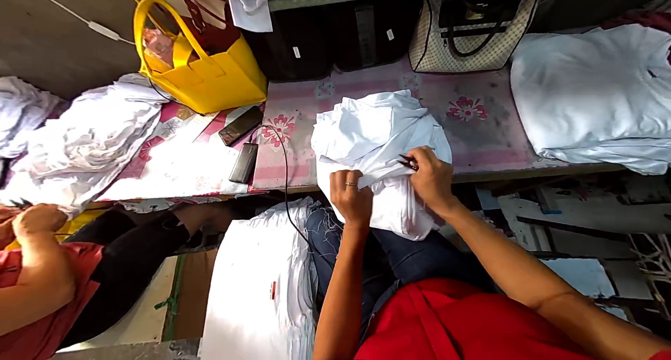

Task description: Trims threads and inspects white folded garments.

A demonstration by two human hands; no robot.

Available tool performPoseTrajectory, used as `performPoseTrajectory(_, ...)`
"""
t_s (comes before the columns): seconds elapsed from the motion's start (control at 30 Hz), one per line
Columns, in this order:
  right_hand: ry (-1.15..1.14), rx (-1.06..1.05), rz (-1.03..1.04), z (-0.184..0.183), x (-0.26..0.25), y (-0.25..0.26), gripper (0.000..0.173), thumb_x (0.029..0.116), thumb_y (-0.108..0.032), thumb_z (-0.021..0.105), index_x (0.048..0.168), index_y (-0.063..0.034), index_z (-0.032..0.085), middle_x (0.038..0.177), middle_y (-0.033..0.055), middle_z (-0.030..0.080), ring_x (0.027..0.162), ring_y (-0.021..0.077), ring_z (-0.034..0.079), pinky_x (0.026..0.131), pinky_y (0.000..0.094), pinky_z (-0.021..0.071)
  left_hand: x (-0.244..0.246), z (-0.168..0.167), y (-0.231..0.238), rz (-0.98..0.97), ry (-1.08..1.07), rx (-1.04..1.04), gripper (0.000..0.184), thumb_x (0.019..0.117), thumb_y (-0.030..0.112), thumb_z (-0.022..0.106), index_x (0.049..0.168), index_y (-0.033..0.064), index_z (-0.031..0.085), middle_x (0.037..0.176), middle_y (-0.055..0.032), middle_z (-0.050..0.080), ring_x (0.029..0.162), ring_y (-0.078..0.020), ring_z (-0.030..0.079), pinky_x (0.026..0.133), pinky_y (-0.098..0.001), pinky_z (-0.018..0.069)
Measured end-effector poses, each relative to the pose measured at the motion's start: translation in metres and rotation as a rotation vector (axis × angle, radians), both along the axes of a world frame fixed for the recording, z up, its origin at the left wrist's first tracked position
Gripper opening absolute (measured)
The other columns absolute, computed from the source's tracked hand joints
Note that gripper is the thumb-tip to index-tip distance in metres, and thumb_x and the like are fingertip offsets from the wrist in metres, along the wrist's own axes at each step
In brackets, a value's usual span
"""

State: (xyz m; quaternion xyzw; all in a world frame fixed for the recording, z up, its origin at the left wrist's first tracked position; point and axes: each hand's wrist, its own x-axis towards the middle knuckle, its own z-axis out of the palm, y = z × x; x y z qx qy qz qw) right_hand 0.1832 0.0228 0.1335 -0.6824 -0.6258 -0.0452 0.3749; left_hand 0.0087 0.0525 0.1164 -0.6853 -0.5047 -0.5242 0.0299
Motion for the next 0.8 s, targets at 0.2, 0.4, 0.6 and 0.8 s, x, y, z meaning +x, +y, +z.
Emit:
performPoseTrajectory(0.2, 0.558, -0.147, 0.357, 0.040, 0.007, -0.018, 0.017, 0.0758, 0.010, 0.066, 0.083, -0.0018, 0.056, 0.086, 0.0061, 0.055, 0.074, 0.0087, 0.052, 0.063, 0.0221, 0.0453, -0.024, -0.022, -0.015, -0.196, -0.382, 0.005, 0.014, 0.0805, -0.006, 0.068, 0.081, 0.0020, 0.057, 0.094, -0.0090, 0.060, 0.094, -0.0129, 0.061, 0.082, -0.0229, 0.0530)
performPoseTrajectory(0.4, 0.284, -0.411, 0.495, 0.037, 0.003, -0.009, 0.017, 0.0869, 0.004, 0.065, 0.083, -0.0072, 0.077, 0.104, 0.0103, 0.067, 0.085, 0.0200, 0.066, 0.072, 0.0414, 0.0562, -0.025, -0.041, -0.020, -0.286, -0.351, -0.336, 0.023, 0.0846, -0.011, 0.060, 0.100, -0.0054, 0.076, 0.131, -0.0261, 0.060, 0.113, -0.0255, 0.063, 0.094, -0.0356, 0.0551)
performPoseTrajectory(0.6, 0.074, -0.890, 0.305, 0.013, -0.018, 0.008, 0.043, 0.0934, -0.011, 0.067, 0.136, -0.0162, 0.068, 0.123, 0.0209, 0.063, 0.100, 0.0394, 0.065, 0.082, 0.0609, 0.0509, -0.020, -0.030, -0.028, -0.189, -0.361, -0.655, 0.055, 0.0815, -0.018, 0.052, 0.135, -0.0106, 0.059, 0.145, -0.0323, 0.046, 0.115, -0.0311, 0.063, 0.091, -0.0368, 0.0575)
performPoseTrajectory(0.8, 0.097, -0.984, 0.280, 0.012, -0.022, 0.006, 0.048, 0.0970, -0.015, 0.064, 0.144, -0.0119, 0.059, 0.128, 0.0215, 0.062, 0.109, 0.0404, 0.064, 0.090, 0.0617, 0.0485, 0.005, -0.021, -0.030, -0.176, -0.161, -0.703, 0.033, 0.0931, 0.010, 0.070, 0.116, -0.0140, 0.068, 0.115, -0.0303, 0.064, 0.099, -0.0338, 0.069, 0.087, -0.0411, 0.0593)
